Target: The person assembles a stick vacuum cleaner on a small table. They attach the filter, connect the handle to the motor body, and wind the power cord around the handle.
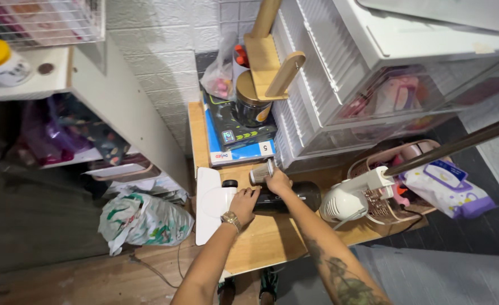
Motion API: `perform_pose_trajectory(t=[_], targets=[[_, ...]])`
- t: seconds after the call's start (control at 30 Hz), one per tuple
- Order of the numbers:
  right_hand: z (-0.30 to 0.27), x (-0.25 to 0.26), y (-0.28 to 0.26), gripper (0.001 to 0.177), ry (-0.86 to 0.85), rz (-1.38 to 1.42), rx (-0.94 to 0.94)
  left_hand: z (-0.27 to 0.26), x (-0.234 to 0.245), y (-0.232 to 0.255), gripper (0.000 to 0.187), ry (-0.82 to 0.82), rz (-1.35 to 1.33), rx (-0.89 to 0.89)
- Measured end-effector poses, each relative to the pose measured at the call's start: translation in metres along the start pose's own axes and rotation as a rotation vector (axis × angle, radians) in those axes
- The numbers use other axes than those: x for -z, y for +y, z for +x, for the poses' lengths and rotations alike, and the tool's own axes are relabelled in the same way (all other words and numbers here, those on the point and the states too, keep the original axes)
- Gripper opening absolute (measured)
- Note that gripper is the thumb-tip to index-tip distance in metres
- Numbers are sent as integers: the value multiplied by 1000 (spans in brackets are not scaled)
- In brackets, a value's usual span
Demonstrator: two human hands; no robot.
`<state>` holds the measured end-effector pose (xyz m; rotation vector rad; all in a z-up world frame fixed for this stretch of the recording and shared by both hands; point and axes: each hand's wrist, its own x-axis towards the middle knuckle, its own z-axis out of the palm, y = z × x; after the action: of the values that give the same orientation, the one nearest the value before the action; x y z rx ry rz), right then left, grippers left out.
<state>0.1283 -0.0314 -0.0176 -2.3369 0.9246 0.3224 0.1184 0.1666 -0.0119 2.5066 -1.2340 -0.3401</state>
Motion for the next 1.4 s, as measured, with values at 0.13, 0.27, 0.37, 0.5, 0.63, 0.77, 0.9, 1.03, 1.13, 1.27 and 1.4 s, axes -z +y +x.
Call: perform_pose_trajectory(t=[0.13,0.27,0.37,0.5,0.63,0.77,0.9,1.03,1.13,1.27,1.4], targets=[[1,1,-14,49,27,-1,-111,2,-1,1,98,32,-46,15],[-4,3,-17,44,94,86,-114,0,3,-1,98,-13,-78,26],[-15,13,-14,37,146,247,33,-8,9,-4,101,5,-140,33],[-44,46,-10,29,144,432,251,-25,19,-5,102,8,-209,61],[-91,98,-7,22,19,714,376,-54,36,-4,97,95,-262,53],[-144,155,-8,34,79,837,692,-93,71,-3,98,164,-385,30],[-185,211,-14,41,260,784,873,-120,123,-4,94,161,-590,154],[-216,242,-29,43,206,868,1076,-136,163,-5,97,201,-860,38],[-237,262,-43,47,161,719,1176,-138,180,-4,99,245,-1086,-114],[-269,278,-68,44,178,537,1247,-137,192,-2,84,212,-896,-75],[-312,287,-89,44,517,237,1405,-142,195,22,92,385,-1033,-48]])
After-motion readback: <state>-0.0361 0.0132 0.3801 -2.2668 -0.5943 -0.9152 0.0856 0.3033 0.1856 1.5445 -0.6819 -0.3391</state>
